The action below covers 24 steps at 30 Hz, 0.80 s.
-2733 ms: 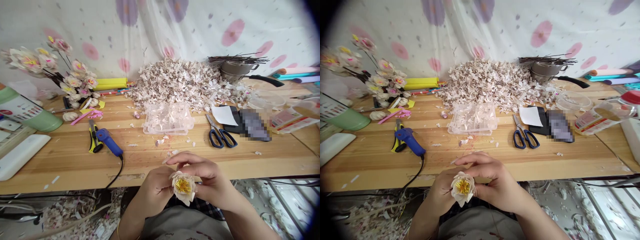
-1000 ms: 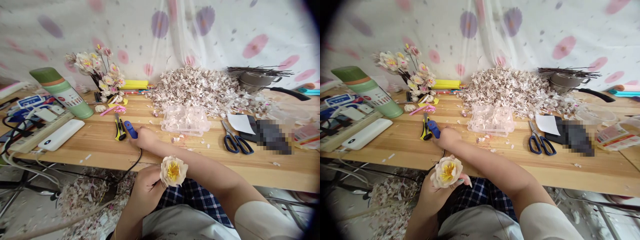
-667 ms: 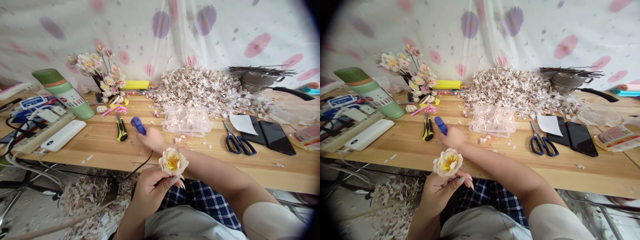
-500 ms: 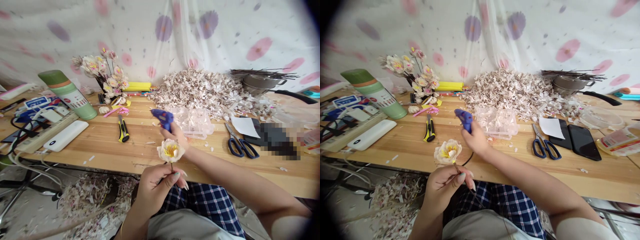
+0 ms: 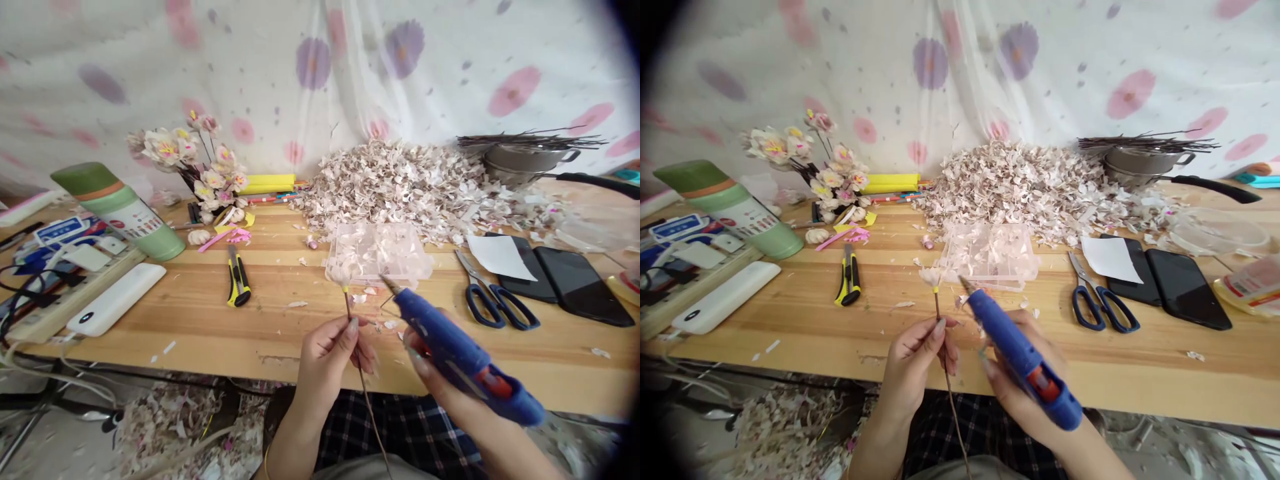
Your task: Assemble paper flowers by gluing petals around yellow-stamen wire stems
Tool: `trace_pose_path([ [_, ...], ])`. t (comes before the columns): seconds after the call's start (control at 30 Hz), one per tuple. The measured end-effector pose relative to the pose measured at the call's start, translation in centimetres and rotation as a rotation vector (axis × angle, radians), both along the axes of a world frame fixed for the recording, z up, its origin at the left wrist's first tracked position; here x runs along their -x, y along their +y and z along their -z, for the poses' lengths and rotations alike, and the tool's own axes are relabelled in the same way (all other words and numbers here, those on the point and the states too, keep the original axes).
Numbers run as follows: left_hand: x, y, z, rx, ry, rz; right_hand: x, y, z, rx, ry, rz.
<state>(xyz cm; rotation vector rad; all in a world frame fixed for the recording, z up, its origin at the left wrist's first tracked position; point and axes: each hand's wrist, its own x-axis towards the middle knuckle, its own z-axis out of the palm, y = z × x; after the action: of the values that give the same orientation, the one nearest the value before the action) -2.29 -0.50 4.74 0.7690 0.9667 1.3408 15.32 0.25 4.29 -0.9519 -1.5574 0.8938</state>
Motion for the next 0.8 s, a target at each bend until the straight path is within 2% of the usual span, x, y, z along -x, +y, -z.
trace_pose_path([
  [0.17, 0.0, 1.1, 1.6, -0.008, -0.018, 0.03, 0.8, 0.5, -0.7, -0.21, -0.245, -0.001],
  [0.37, 0.3, 1.4, 2.6, -0.013, -0.024, 0.096, 1.2, 0.8, -0.8, -0.15, -0.317, -0.002],
  [0.8, 0.5, 1.3, 2.8, 0.002, -0.021, 0.085, 2.0, 0.9, -0.8, -0.165, -0.375, 0.041],
])
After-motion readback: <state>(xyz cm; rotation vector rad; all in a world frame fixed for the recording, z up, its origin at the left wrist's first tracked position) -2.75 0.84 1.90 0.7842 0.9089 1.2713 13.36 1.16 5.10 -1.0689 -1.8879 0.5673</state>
